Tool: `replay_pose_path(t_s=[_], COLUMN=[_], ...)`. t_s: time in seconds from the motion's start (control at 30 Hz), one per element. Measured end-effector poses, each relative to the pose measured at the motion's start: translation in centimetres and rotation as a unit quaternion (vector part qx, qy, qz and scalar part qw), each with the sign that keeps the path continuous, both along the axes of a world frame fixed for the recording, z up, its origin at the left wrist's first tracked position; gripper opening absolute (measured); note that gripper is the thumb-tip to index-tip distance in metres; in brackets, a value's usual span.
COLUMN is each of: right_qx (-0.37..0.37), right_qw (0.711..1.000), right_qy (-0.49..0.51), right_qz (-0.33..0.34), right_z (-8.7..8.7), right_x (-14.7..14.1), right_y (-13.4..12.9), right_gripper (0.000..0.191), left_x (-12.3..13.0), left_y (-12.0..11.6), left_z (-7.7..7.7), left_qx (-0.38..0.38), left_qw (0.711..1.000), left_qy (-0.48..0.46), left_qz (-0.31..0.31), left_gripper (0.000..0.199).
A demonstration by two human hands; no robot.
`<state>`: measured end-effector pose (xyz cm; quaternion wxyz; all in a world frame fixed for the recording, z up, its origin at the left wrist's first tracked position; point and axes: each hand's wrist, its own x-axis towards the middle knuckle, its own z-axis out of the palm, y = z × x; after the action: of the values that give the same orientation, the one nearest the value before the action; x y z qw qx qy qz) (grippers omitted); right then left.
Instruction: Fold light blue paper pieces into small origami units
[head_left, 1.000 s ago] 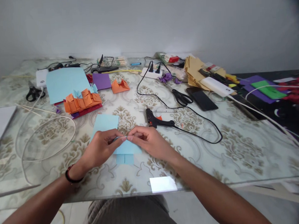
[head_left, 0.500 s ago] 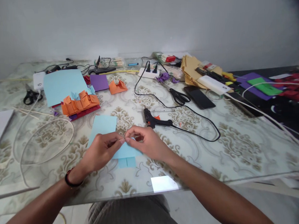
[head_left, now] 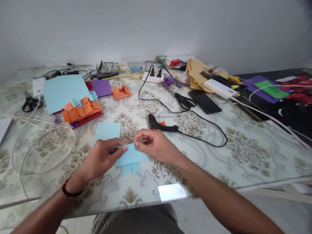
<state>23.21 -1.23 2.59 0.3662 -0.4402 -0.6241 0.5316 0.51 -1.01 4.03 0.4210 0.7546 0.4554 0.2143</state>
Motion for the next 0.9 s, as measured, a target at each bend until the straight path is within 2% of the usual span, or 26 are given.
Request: replay_pose_path(t_s=[0.23, 0.4, 0.63, 0.8, 0.9], right_qx=[0.004, 0.003, 0.015, 0.038, 0.052], right_qw=[1.0, 1.0, 1.0, 0.999, 0.997], right_qy=[0.005, 0.002, 0.008, 0.011, 0.037], right_qz=[-0.008, 0.003, -0.004, -0.02, -0.038], right_z=[-0.3, -0.4, 0.1, 0.5, 0.7], right_x=[-0.5, -0.6, -0.4, 0.9, 1.0], right_y=[-0.1, -0.3, -0.2, 0.2, 0.3], right_gripper=[0.017, 0.014, 0.008, 0.005, 0.005], left_x=[0.2, 0.4, 0.0, -0.6, -0.3], left_y=[-0.2, -0.3, -0.3, 0.1, 0.0], left_z=[-0.3, -0.2, 0.5, 0.3, 0.1], left_qx=[0.005, 0.008, 0.065, 0.07, 0.074], left_qw=[1.0, 1.0, 0.998, 0.995, 0.995], left_qy=[0.002, 0.0, -0.016, -0.015, -0.014], left_qz=[0.005, -0.011, 0.014, 0.074, 0.067], left_gripper=[0.026, 0.031, 0.026, 0.03, 0.028])
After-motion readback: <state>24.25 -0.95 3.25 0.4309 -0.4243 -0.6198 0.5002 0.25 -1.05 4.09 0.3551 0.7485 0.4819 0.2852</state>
